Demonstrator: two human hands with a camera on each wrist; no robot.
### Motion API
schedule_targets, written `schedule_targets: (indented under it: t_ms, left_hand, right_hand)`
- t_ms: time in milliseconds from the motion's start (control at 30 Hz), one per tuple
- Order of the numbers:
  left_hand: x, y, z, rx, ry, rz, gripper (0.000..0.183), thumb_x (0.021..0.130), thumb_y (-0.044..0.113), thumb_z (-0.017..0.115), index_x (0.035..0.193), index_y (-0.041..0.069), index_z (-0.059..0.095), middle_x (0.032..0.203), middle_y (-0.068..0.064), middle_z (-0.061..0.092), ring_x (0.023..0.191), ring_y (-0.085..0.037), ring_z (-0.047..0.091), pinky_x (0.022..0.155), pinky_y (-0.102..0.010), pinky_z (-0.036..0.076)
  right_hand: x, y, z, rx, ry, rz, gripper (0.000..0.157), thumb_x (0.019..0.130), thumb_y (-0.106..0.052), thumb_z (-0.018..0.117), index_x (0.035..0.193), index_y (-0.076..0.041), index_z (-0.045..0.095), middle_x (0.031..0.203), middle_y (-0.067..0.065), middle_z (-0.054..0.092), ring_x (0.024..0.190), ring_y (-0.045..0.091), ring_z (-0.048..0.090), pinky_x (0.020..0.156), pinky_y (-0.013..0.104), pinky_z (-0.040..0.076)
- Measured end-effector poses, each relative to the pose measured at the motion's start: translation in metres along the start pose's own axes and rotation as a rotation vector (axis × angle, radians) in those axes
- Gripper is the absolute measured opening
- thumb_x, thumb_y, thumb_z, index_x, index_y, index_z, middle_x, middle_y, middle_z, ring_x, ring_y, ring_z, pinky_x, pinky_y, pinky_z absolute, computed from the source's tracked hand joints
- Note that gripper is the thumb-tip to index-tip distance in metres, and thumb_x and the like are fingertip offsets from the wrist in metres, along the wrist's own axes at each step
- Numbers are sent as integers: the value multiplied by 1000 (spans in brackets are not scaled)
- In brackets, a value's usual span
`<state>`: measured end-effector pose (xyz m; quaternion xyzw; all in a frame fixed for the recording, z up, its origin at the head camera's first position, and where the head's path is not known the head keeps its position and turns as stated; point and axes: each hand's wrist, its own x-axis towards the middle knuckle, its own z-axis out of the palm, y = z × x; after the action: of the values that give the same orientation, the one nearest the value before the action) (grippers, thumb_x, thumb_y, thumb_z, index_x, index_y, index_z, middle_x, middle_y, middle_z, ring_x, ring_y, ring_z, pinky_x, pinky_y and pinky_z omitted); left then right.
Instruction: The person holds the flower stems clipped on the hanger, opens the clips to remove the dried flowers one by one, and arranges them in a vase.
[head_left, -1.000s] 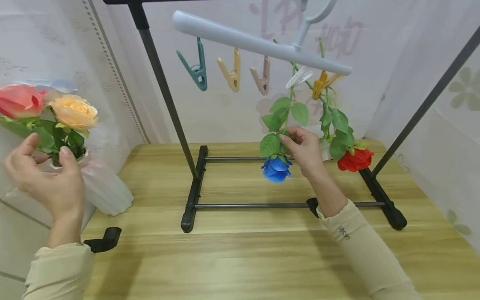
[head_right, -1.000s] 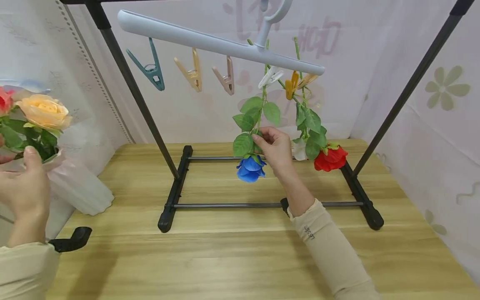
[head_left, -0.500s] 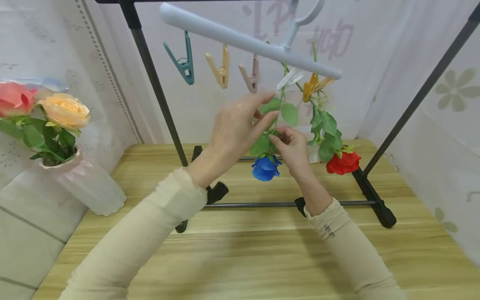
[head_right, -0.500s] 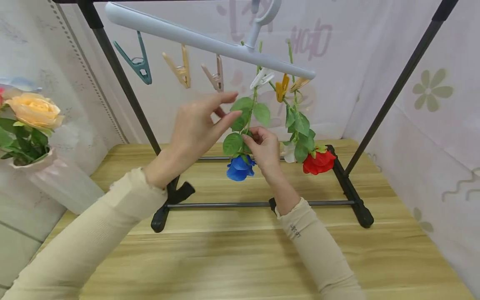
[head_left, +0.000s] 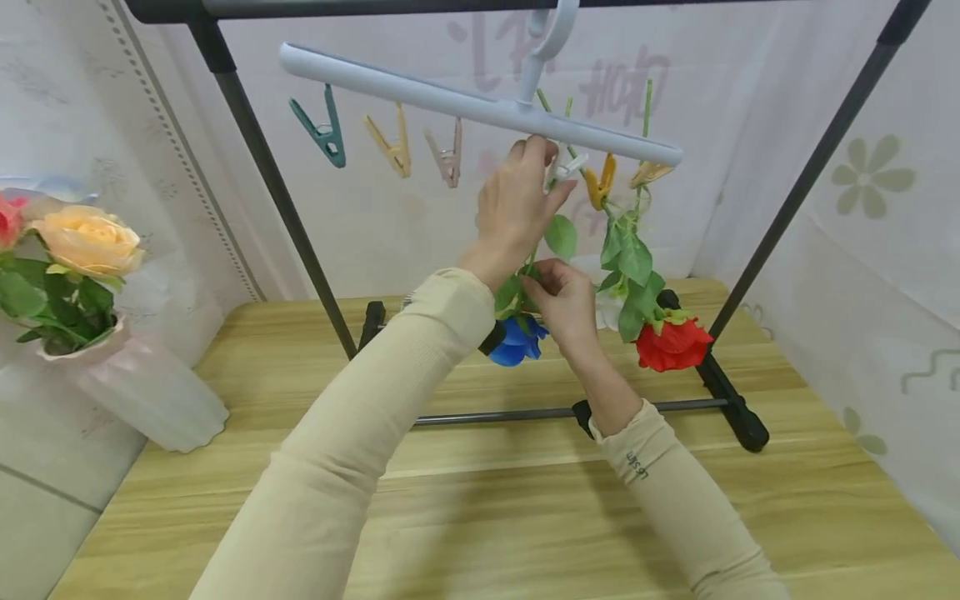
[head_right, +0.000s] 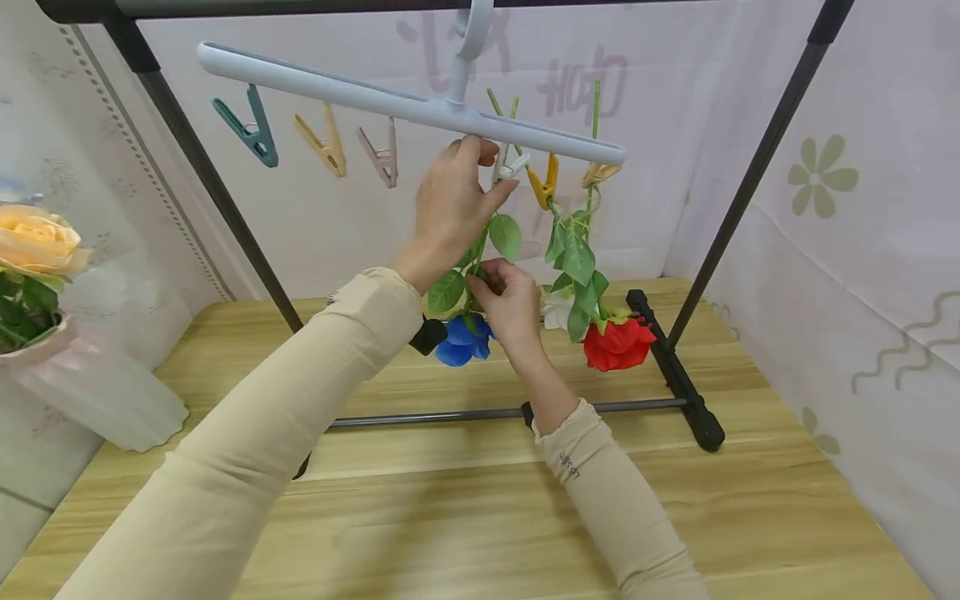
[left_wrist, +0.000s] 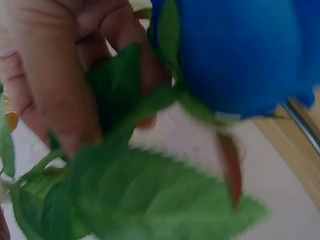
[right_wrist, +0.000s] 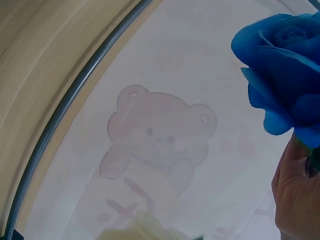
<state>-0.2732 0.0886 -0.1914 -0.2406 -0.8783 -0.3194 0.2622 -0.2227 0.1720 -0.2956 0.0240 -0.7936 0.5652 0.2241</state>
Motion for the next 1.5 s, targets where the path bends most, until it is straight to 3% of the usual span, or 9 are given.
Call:
schedule_targets:
  t_ms: [267,400,533,767,867,1000,1233,1367,1500]
  left_hand:
    - [4,10,25,-133,143,-76,46,87,43,64,119,13,50,117,0,56,78,-14,59,61,-27,47]
    - [5,12,28,-160,199,-104,45,85,44,65,114,12,52,113,1,58,75,-13,58,60,-26,45]
    - [5,12,28,-153,227,-88,40,86,44,65,107,12,55,108,1,60,71,-13,55,58,-26,44]
    - [5,12,29,-117,265,-51,30,89,40,62,100,13,57,100,2,62,66,-13,53,55,-26,44]
    - [5,12,28,-124,278,-44,27,90,38,61,97,12,58,98,2,63,66,-14,56,56,-28,44]
    - [5,12,25,-138,278,-42,23,90,34,60,93,12,59,95,2,64,66,-14,57,56,-28,45]
    - [6,14,22,-128,219,-56,24,88,39,61,92,15,60,94,5,65,66,-12,55,57,-28,44]
    - [5,15,21,-129,150,-68,30,86,44,63,97,17,59,100,7,67,69,-10,56,58,-26,43]
    - [3,14,20,-142,129,-71,33,85,47,63,102,18,60,104,9,68,74,-10,59,60,-26,44]
  right_hand:
    - [0,-3,-1,28,-7,-49,21,88,-8,65,106,0,69,98,18,70,85,10,66,76,20,51]
    - [1,-3,-1,18,-10,-49,21,88,-7,63,106,1,69,95,21,70,84,18,67,74,22,52]
    - [0,-3,-2,7,-22,-44,23,88,-7,62,110,0,68,99,20,69,90,21,68,76,21,52]
    - [-1,-3,-3,-51,-23,-43,16,88,-10,63,99,0,71,88,19,71,73,11,64,66,19,49]
    - [0,-3,-4,-48,-23,-32,17,88,-12,64,100,-2,71,93,17,71,82,13,68,72,20,51]
    - [1,-2,-5,-13,-43,-19,19,88,-12,65,104,-2,69,100,16,70,92,18,68,77,27,54]
    - [3,6,-10,-170,-56,-48,16,87,-13,65,92,1,69,81,17,69,64,11,57,59,21,46]
    - [0,10,-12,-201,-81,-28,17,88,-14,66,92,2,68,81,16,68,65,14,56,58,20,45]
    - [-3,10,-13,-210,-106,-5,16,88,-14,65,93,1,67,80,15,67,65,15,57,57,20,47]
